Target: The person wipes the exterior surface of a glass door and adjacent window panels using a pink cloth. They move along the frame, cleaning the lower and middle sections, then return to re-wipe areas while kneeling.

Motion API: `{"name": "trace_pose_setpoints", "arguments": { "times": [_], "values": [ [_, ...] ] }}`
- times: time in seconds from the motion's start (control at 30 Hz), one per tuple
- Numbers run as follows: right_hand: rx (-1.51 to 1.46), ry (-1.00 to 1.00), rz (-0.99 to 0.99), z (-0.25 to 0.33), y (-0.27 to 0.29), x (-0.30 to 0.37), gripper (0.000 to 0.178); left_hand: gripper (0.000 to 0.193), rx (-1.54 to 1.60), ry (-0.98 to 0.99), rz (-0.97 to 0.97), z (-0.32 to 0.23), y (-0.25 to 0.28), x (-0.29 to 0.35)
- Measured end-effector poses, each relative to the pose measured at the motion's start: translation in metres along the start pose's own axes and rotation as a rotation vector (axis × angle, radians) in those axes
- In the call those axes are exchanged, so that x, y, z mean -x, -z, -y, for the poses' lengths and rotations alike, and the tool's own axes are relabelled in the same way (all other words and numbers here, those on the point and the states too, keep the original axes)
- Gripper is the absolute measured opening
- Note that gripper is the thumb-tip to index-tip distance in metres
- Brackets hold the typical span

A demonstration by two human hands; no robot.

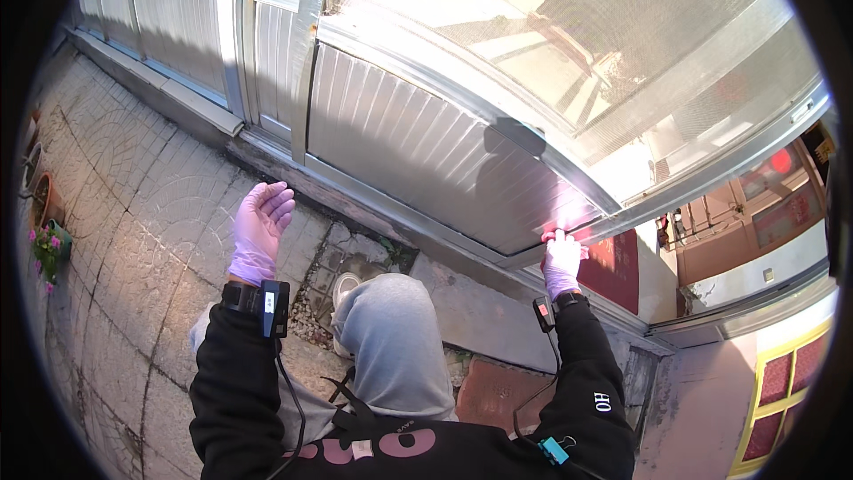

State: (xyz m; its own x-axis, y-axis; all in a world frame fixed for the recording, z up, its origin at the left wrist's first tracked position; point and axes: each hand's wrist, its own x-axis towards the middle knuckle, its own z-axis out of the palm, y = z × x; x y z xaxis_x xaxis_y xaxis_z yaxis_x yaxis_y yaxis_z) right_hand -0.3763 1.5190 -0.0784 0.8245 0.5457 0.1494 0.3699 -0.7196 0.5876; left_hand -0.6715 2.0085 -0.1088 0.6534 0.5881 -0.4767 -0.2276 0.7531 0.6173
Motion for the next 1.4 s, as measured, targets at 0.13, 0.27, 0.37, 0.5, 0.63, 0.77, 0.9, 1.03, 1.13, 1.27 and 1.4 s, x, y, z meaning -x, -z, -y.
{"name": "trace_pose_setpoints", "arguments": {
  "times": [0.13, 0.27, 0.37, 0.5, 0.63, 0.77, 0.9, 1.03, 1.13, 1.27, 1.4],
  "values": [
    [-0.115, -0.201, 0.123, -0.019, -0.007, 0.016, 0.02, 0.033, 0.035, -0.021, 0.007, -0.003, -0.001, 0.005],
    [-0.037, -0.278, 0.22, -0.008, 0.023, 0.014, 0.038, 0.035, 0.033, -0.004, 0.028, -0.002, -0.004, 0.004],
    [-0.276, -0.04, 0.025, 0.029, 0.069, 0.004, 0.033, 0.035, 0.016, -0.017, 0.021, 0.002, -0.009, -0.001],
    [-0.495, 0.296, -0.407, 0.108, 0.138, -0.032, 0.036, 0.035, 0.022, 0.037, 0.037, 0.009, -0.015, -0.005],
    [-0.537, 0.448, -0.402, 0.183, 0.19, -0.087, 0.042, 0.035, 0.03, 0.009, 0.058, 0.008, -0.013, -0.004],
    [-0.327, 0.485, -0.464, 0.212, 0.208, -0.131, 0.046, 0.034, 0.053, 0.041, 0.013, 0.001, -0.011, -0.003],
    [-0.192, 0.423, -0.321, 0.202, 0.201, -0.135, 0.035, 0.034, 0.079, 0.035, 0.043, -0.002, -0.011, -0.002],
    [-0.305, 0.404, -0.52, 0.186, 0.191, -0.128, 0.028, 0.034, 0.08, 0.036, 0.045, -0.002, -0.01, -0.003],
    [-0.418, 0.381, -0.541, 0.171, 0.183, -0.12, 0.025, 0.035, 0.076, 0.023, 0.038, -0.001, -0.007, -0.003],
    [-0.366, 0.328, -0.466, 0.148, 0.166, -0.106, 0.031, 0.034, 0.055, 0.005, 0.057, 0.002, -0.004, -0.004],
    [-0.315, 0.311, -0.526, 0.12, 0.148, -0.09, 0.036, 0.035, 0.019, 0.012, 0.013, 0.006, -0.001, -0.005]
  ]
}}
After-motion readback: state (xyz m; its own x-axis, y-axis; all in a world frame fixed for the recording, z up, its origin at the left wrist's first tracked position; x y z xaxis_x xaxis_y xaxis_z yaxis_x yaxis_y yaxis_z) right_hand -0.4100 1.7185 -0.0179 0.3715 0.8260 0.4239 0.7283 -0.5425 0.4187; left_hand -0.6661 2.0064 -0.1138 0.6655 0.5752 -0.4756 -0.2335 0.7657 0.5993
